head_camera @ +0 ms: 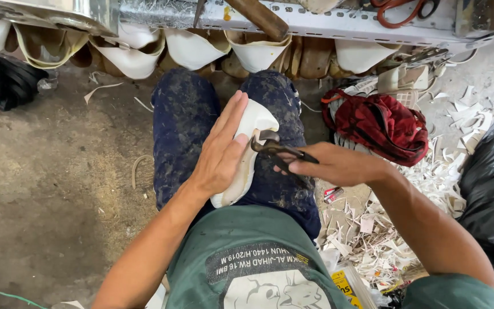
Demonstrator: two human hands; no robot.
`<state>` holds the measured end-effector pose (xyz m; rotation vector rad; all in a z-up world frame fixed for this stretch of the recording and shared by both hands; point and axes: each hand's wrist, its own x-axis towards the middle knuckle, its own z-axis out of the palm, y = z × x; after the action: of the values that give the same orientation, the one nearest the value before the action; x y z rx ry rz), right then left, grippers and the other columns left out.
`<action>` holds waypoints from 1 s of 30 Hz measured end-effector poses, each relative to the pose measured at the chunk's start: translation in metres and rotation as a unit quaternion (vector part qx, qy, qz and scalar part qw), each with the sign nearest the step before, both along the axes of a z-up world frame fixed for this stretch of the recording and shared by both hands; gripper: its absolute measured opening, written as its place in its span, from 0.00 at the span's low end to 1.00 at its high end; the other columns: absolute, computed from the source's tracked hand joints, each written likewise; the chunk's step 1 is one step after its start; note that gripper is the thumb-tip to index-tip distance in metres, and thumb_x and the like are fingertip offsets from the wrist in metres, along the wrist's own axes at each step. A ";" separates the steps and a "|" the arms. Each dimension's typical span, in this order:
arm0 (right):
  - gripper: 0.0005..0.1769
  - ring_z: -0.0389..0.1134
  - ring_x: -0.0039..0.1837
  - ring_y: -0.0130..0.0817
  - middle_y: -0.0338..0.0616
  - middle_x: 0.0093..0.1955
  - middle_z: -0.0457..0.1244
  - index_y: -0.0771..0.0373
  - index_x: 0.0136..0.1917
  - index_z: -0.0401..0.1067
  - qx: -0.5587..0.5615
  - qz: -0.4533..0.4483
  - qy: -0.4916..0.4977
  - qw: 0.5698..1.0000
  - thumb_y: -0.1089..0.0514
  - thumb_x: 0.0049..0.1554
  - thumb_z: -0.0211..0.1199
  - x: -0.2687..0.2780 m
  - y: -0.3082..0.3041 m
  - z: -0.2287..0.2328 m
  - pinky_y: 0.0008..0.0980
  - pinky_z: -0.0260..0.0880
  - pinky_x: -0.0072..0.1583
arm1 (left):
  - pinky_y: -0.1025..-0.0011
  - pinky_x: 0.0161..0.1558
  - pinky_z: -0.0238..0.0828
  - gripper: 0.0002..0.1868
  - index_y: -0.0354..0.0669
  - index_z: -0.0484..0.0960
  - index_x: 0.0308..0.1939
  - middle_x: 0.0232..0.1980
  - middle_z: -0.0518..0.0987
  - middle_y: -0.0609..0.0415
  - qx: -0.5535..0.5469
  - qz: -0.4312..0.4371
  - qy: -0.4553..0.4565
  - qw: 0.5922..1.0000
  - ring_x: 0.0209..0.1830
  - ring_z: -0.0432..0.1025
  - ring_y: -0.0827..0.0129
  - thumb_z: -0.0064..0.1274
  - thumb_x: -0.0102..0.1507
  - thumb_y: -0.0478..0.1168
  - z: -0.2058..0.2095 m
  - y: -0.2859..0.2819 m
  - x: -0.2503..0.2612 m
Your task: Manually lasting a shoe upper by pulling leather over a last using pliers and securing it with a hammer.
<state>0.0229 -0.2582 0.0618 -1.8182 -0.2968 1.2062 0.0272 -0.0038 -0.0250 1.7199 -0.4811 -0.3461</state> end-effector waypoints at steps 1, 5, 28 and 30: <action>0.29 0.76 0.60 0.54 0.60 0.53 0.74 0.65 0.55 0.77 0.001 0.000 0.002 1.000 0.42 0.67 0.42 0.007 -0.007 -0.007 0.56 0.70 0.64 | 0.58 0.82 0.38 0.32 0.43 0.53 0.82 0.85 0.49 0.45 0.001 0.000 0.002 1.000 0.85 0.47 0.55 0.31 0.74 0.49 -0.001 0.001 0.000; 0.21 0.70 0.63 0.40 0.54 0.58 0.73 0.68 0.64 0.75 0.165 -0.005 0.038 0.986 0.54 0.67 0.51 0.023 -0.024 -0.037 0.46 0.70 0.63 | 0.56 0.82 0.34 0.35 0.45 0.51 0.83 0.86 0.46 0.46 -0.013 -0.020 0.014 1.000 0.85 0.45 0.54 0.35 0.72 0.49 0.001 0.000 0.000; 0.21 0.71 0.26 0.35 0.51 0.52 0.64 0.60 0.71 0.63 -0.380 0.274 -0.395 0.790 0.54 0.67 0.50 -0.013 -0.004 0.033 0.33 0.79 0.23 | 0.50 0.76 0.49 0.33 0.46 0.50 0.82 0.85 0.49 0.46 0.126 0.024 -0.003 0.992 0.85 0.49 0.51 0.19 0.77 0.57 0.011 -0.016 -0.014; 0.21 0.69 0.29 0.32 0.43 0.45 0.60 0.59 0.69 0.66 -0.408 0.276 -0.467 0.735 0.64 0.62 0.56 -0.017 0.003 0.038 0.34 0.76 0.24 | 0.51 0.72 0.54 0.31 0.48 0.53 0.81 0.84 0.53 0.49 0.132 0.030 0.003 0.991 0.82 0.53 0.52 0.21 0.76 0.55 0.010 -0.015 -0.012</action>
<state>0.0062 -0.2549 0.0997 -3.2246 -1.0653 0.6633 0.0148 -0.0186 -0.0149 1.9851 -0.3912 -0.3844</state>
